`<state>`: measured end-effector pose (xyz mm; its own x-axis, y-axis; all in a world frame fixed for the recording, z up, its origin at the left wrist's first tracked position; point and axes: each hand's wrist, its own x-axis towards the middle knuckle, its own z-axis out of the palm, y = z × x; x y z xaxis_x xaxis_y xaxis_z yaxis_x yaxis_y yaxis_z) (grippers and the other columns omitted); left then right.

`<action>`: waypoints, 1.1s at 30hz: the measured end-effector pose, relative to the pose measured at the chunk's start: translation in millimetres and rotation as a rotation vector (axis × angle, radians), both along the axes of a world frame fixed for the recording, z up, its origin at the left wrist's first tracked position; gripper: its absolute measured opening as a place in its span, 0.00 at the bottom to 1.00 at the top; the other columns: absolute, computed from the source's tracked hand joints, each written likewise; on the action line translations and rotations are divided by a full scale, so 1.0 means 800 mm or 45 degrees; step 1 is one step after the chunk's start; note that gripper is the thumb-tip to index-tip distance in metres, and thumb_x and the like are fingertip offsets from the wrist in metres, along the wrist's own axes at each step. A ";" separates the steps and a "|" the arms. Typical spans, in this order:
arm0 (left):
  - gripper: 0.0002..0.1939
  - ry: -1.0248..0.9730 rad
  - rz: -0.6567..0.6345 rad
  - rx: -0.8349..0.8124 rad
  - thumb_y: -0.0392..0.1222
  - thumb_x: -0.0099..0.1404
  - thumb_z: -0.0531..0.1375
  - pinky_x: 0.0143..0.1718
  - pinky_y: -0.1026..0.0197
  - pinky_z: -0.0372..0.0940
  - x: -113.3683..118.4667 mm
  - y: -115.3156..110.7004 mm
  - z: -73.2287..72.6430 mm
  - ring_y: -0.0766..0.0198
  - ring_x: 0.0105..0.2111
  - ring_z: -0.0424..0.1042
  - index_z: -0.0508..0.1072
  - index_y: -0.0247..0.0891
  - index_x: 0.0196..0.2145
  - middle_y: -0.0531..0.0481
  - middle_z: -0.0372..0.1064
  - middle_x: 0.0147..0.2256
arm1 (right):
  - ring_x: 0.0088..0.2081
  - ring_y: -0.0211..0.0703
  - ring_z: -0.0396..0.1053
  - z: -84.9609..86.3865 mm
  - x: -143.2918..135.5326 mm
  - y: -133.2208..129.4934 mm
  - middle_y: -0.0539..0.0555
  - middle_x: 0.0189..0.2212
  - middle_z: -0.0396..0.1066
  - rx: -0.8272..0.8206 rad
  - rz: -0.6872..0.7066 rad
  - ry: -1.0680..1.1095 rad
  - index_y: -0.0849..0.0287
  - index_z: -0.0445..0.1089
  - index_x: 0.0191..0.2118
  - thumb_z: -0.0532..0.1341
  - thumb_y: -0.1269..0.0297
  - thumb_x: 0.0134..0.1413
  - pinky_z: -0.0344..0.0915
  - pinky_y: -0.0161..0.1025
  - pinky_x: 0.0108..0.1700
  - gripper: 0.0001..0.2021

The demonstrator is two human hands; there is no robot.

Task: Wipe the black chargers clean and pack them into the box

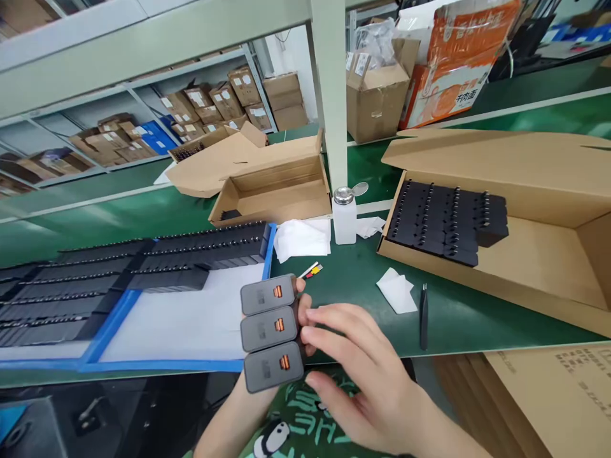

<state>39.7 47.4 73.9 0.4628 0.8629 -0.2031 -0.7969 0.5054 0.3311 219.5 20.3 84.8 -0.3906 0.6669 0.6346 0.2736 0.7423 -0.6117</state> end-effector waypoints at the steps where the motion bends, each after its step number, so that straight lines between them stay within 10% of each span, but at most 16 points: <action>1: 0.29 -0.008 0.016 -0.014 0.69 0.62 0.57 0.24 0.61 0.65 0.000 0.000 0.001 0.62 0.23 0.70 0.77 0.37 0.37 0.48 0.70 0.26 | 0.60 0.50 0.63 0.003 -0.005 0.002 0.62 0.57 0.66 0.022 0.021 0.007 0.64 0.65 0.58 0.60 0.78 0.57 0.64 0.46 0.62 0.22; 11: 0.29 0.092 0.054 0.007 0.69 0.54 0.64 0.28 0.62 0.65 -0.004 0.002 0.006 0.63 0.25 0.69 0.77 0.37 0.33 0.48 0.71 0.26 | 0.59 0.51 0.65 0.006 -0.010 0.003 0.64 0.55 0.67 0.023 0.039 0.034 0.65 0.65 0.57 0.58 0.79 0.58 0.67 0.48 0.58 0.21; 19: 0.30 0.305 0.094 -0.278 0.68 0.53 0.66 0.30 0.60 0.68 0.000 -0.008 0.003 0.58 0.29 0.74 0.77 0.39 0.39 0.47 0.77 0.31 | 0.71 0.65 0.45 0.022 -0.012 0.021 0.58 0.70 0.52 0.272 -0.027 -0.541 0.45 0.54 0.69 0.47 0.42 0.68 0.47 0.67 0.69 0.29; 24: 0.33 0.178 -0.078 -0.189 0.68 0.51 0.68 0.27 0.61 0.68 0.001 -0.008 -0.011 0.60 0.25 0.73 0.77 0.38 0.42 0.49 0.74 0.27 | 0.73 0.67 0.39 0.030 0.017 0.041 0.54 0.71 0.51 0.115 -0.585 -0.350 0.48 0.53 0.70 0.40 0.45 0.70 0.36 0.70 0.71 0.29; 29: 0.32 0.138 -0.084 -0.185 0.68 0.56 0.64 0.28 0.60 0.70 -0.005 -0.002 -0.022 0.60 0.26 0.74 0.77 0.34 0.41 0.46 0.73 0.27 | 0.52 0.56 0.72 -0.044 0.074 0.036 0.59 0.51 0.74 -0.177 -0.963 -0.167 0.52 0.67 0.61 0.51 0.57 0.70 0.69 0.57 0.56 0.20; 33: 0.31 0.215 -0.034 -0.307 0.68 0.58 0.62 0.28 0.60 0.70 -0.002 -0.001 -0.024 0.60 0.26 0.74 0.77 0.34 0.40 0.45 0.73 0.27 | 0.43 0.59 0.74 -0.125 0.082 0.053 0.63 0.43 0.77 -0.274 -0.866 -0.390 0.58 0.76 0.46 0.59 0.59 0.61 0.73 0.61 0.48 0.14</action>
